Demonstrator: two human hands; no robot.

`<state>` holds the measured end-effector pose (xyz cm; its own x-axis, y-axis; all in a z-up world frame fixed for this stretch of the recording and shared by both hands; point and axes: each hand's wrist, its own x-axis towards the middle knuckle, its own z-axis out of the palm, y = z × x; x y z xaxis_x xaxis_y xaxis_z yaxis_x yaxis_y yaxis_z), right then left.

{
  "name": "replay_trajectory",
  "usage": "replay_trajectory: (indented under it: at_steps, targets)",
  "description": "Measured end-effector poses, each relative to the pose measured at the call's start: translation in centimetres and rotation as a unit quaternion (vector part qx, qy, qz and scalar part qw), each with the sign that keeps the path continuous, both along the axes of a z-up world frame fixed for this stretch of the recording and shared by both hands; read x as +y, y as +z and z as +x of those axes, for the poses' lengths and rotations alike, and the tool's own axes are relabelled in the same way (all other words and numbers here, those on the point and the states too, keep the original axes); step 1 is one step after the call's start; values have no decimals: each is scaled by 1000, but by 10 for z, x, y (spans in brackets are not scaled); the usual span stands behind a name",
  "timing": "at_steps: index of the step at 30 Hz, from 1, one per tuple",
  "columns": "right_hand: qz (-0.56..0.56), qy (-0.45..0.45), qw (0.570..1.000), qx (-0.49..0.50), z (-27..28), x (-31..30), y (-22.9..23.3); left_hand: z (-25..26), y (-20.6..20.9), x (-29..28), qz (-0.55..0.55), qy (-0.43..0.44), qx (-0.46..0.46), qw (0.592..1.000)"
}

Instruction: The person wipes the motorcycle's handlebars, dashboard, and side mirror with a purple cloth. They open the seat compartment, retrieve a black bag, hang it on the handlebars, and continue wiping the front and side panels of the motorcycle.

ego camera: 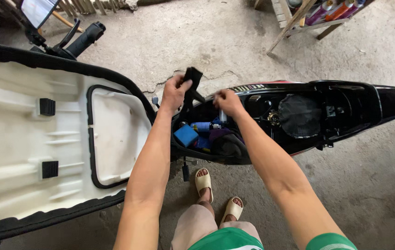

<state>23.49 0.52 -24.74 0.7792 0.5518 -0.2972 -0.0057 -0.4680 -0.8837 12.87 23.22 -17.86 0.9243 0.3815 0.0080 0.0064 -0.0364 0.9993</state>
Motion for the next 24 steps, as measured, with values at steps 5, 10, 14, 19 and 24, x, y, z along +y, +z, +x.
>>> replay_trajectory:
  at_steps: [5, 10, 14, 19, 24]
  targets:
    - [-179, 77, 971, -138, -36, 12, -43, 3, 7, 2, 32, 27, -1, 999]
    - [-256, 84, 959, -92, -62, 31, -73, 0, 1, 3, 112, 25, 61, 992]
    - [-94, 8, 993, -72, -51, 16, -85, -9, -14, 4, 172, 37, 114, 978]
    - [31, -125, 991, -23, -18, -10, -59, -8, -19, 6, 200, 59, 120, 971]
    - [211, -119, 969, 47, 5, -22, -6, -3, -15, -7, 109, -2, 227, 968]
